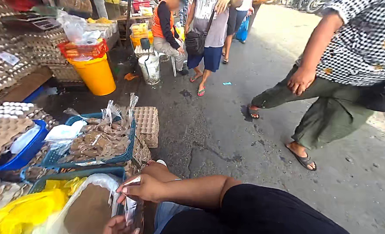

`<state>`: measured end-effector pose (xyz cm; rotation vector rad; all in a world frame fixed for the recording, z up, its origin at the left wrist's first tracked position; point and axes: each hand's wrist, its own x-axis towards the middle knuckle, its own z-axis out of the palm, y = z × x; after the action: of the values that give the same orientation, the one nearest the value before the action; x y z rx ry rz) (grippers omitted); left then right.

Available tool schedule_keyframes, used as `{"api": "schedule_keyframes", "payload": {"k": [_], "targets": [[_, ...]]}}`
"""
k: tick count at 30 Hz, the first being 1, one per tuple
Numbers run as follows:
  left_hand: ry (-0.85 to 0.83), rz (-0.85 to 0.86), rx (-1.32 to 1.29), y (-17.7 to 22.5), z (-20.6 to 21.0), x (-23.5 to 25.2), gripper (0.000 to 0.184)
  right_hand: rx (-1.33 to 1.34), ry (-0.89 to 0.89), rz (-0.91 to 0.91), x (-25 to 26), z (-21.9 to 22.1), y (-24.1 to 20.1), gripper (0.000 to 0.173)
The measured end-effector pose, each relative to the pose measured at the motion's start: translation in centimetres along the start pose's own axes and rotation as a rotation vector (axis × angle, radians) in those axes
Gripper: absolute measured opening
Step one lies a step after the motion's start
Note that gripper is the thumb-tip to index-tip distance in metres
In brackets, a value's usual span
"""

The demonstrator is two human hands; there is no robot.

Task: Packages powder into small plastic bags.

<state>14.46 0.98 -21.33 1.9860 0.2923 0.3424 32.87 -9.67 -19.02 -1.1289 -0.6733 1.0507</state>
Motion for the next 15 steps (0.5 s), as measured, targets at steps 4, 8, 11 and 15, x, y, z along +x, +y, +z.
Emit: {"api": "schedule_keyframes", "payload": {"k": [4, 8, 11, 15], "targets": [[0.059, -0.016, -0.352, -0.2, 0.3, 0.1, 0.054, -0.073, -0.109, -0.172, -0.5, 1.5, 0.8, 0.027], [0.139, -0.059, -0.226, 0.4, 0.4, -0.3, 0.014, -0.202, -0.113, -0.231, -0.4, 1.2, -0.7, 0.028], [0.162, -0.03, -0.203, -0.2, 0.2, -0.7, 0.009, -0.197, -0.017, -0.241, -0.4, 0.0, -2.4, 0.028], [0.293, -0.003, -0.256, -0.8, -1.2, -1.0, 0.014, -0.03, 0.16, -0.29, 0.3, -1.6, -3.1, 0.024]]}}
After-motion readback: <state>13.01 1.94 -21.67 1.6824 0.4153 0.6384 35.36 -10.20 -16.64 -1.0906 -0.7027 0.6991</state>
